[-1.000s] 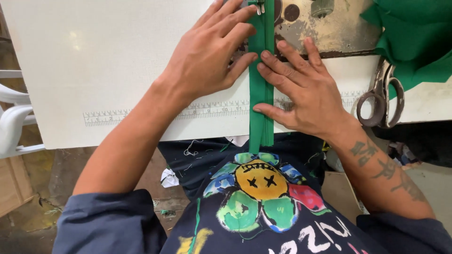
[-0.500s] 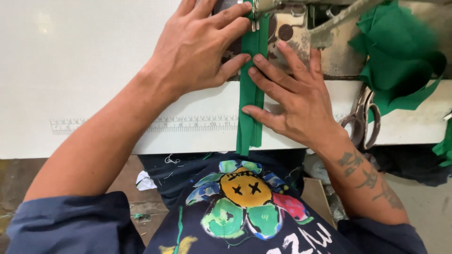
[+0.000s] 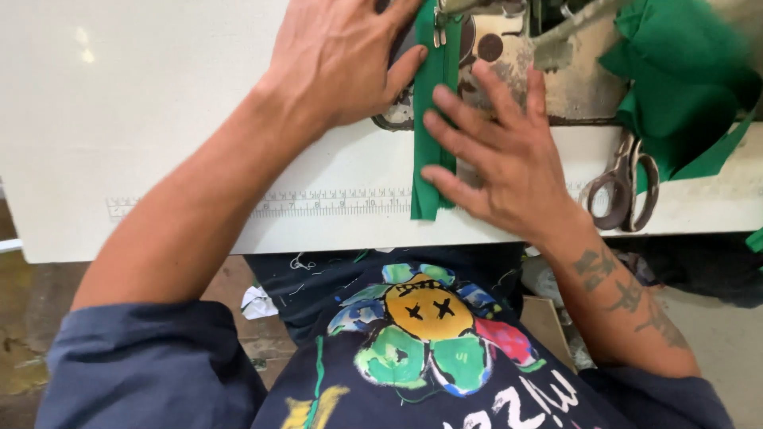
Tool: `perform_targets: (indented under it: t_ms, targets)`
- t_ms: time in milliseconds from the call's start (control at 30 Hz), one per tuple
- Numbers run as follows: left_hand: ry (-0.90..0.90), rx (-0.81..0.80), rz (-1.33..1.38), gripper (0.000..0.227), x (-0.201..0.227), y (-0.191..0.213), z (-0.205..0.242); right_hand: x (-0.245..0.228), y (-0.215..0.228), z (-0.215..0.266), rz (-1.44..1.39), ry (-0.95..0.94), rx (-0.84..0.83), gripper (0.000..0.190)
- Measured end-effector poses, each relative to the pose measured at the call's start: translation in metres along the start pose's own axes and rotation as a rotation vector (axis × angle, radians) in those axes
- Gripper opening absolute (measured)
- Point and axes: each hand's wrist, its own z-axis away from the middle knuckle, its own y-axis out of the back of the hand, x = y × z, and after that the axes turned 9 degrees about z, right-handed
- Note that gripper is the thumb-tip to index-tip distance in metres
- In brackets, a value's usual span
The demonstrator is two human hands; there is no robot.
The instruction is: Folding and aligning green fabric strips at a sewing machine for assembly.
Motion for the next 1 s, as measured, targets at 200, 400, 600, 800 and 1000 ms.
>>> perform_targets:
  t_ms: [200,400,600,800,1000]
  targets:
    - [0.056,-0.253,0.332,0.052,0.05,0.035,0.043,-0.051,0.012,0.042,-0.013,0.002,0.02,0.072]
    - [-0.05,-0.16,0.397,0.04,0.069,0.037,0.069,-0.06,0.013,0.041,-0.023,0.019,0.122,0.054]
    - [-0.061,-0.145,0.413,0.041,0.077,0.03,0.082,-0.063,0.022,0.031,-0.038,-0.022,0.201,0.051]
    - [-0.137,-0.1,0.345,0.034,0.083,0.027,0.098,-0.069,0.025,0.028,0.016,0.025,0.168,0.024]
    - [-0.143,-0.07,0.344,0.035,0.087,0.028,0.099,-0.081,0.021,0.031,-0.015,0.02,0.215,0.02]
